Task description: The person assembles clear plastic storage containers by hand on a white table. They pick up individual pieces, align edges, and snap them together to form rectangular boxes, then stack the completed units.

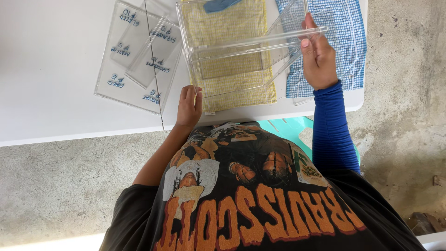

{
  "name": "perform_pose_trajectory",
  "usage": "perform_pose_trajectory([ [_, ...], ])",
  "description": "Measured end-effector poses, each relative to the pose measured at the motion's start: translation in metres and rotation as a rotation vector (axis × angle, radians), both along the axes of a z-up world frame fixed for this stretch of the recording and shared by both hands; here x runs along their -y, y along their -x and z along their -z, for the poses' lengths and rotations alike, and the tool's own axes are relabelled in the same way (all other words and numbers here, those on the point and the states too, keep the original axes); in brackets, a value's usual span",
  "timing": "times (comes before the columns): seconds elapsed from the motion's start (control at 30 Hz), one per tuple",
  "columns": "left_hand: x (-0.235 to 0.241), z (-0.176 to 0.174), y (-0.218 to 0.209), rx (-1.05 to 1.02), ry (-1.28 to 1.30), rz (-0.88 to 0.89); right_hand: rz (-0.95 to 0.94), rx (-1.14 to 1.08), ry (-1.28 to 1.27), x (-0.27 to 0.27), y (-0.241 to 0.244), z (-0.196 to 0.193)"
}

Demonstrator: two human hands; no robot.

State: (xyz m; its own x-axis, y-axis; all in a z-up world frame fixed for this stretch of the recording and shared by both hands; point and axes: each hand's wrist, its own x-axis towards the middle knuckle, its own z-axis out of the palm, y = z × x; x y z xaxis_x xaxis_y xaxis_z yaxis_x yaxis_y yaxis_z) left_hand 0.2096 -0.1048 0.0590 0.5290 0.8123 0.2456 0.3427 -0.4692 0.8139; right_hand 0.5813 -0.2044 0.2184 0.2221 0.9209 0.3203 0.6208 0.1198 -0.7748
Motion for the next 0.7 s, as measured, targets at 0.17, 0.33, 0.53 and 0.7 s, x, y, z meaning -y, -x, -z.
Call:
perform_pose_trajectory([
  [0.17, -0.012, 0.007, -0.002, -0.104, 0.069, -0.002, 0.068, 0.164, -0.005, -0.002, 0.004, 0.003],
  [0.33, -0.019, 0.013, -0.006, -0.149, 0.089, -0.032, 0.059, 0.245, -0.045, 0.0, 0.002, 0.015],
  [0.53, -0.024, -0.029, -0.013, -0.064, 0.112, -0.062, 0.18, 0.266, -0.043, 0.005, -0.001, 0.031],
  [0.7, -0.03, -0.084, -0.024, 0.157, -0.099, 0.045, 0.304, 0.178, 0.096, 0.013, 0.004, 0.042],
])
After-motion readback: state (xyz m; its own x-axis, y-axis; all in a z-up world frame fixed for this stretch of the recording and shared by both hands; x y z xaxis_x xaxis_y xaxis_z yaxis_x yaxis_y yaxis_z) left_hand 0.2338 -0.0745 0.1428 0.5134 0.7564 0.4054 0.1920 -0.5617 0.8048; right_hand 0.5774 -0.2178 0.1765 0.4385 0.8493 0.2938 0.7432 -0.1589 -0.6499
